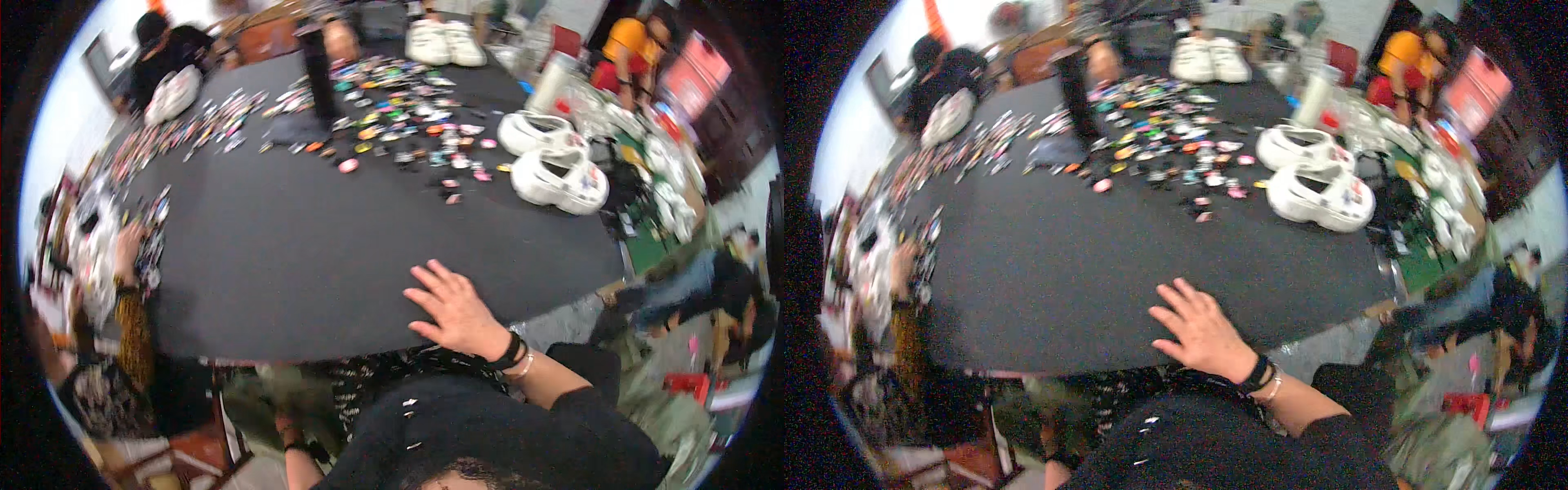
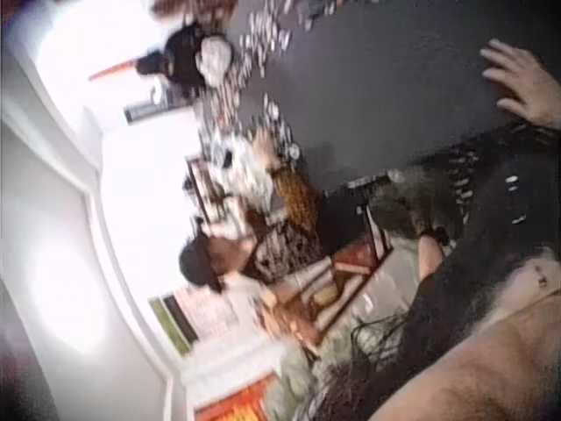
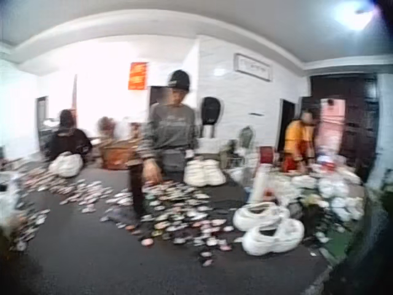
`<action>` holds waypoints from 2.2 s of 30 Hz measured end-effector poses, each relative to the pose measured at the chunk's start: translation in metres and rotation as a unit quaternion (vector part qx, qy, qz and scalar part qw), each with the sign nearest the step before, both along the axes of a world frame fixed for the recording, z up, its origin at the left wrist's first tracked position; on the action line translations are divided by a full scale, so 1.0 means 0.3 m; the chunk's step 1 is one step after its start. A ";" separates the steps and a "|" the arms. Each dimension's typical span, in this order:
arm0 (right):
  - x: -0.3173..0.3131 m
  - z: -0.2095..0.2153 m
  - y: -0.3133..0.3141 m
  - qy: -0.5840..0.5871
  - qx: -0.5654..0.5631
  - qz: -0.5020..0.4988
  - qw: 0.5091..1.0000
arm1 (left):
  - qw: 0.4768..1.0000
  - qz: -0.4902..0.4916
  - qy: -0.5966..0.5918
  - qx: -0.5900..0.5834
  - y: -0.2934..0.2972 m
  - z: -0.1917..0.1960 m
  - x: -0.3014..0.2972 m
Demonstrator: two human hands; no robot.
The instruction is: Decorating rubber clogs with various charms and pins at a workshop table.
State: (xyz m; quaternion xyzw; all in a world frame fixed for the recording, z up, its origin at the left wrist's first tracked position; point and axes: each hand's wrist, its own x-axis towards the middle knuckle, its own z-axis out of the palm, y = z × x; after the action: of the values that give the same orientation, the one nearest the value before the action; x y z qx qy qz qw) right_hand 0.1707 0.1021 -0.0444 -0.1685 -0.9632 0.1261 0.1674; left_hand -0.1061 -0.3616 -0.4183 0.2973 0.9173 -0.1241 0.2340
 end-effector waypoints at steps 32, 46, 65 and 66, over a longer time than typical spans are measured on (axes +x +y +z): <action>-0.011 -0.019 -0.030 0.040 -0.010 -0.014 0.999 | 0.987 -0.119 -0.090 -0.064 0.330 0.126 -0.102; -0.031 -0.019 -0.032 0.033 -0.015 -0.010 0.999 | 0.988 -0.065 -0.119 -0.073 0.366 0.151 -0.182; -0.015 0.039 -0.022 0.025 -0.035 0.015 0.999 | 0.942 0.179 -0.209 0.194 -0.057 0.094 -0.037; -0.027 -0.010 -0.024 -0.008 0.001 -0.017 1.000 | 0.946 0.256 -0.142 0.138 0.142 0.242 0.042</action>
State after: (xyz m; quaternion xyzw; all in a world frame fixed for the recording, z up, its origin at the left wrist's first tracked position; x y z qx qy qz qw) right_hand 0.1625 0.0949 -0.0474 -0.1858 -0.9615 0.1207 0.1624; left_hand -0.0934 -0.3189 -0.3457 0.0960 0.9281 0.1110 0.3421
